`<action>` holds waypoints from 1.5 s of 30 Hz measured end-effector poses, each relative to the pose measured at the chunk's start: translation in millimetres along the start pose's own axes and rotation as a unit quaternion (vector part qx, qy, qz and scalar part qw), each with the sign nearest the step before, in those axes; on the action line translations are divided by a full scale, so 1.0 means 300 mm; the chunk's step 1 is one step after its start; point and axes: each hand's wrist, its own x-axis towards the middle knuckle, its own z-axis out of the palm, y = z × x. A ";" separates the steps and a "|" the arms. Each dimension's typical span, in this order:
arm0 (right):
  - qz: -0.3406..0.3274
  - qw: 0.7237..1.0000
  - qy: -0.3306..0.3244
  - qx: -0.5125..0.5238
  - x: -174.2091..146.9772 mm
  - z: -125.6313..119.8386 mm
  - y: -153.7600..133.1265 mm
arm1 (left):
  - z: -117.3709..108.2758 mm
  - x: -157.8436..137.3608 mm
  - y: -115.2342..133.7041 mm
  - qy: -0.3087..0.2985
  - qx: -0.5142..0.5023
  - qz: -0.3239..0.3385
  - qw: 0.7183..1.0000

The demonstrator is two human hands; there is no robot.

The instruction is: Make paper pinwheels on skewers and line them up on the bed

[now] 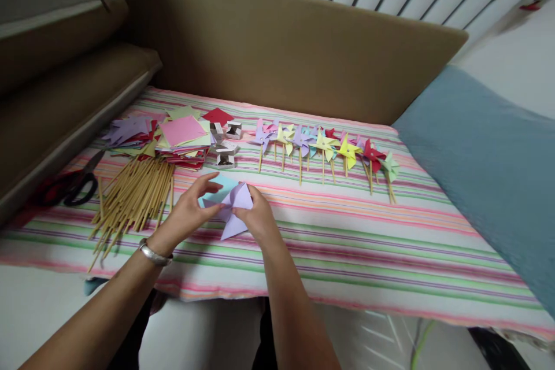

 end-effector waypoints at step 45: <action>-0.346 0.888 0.054 -0.296 -0.049 0.113 0.025 | -0.104 0.033 -0.053 0.108 -0.323 -0.265 0.902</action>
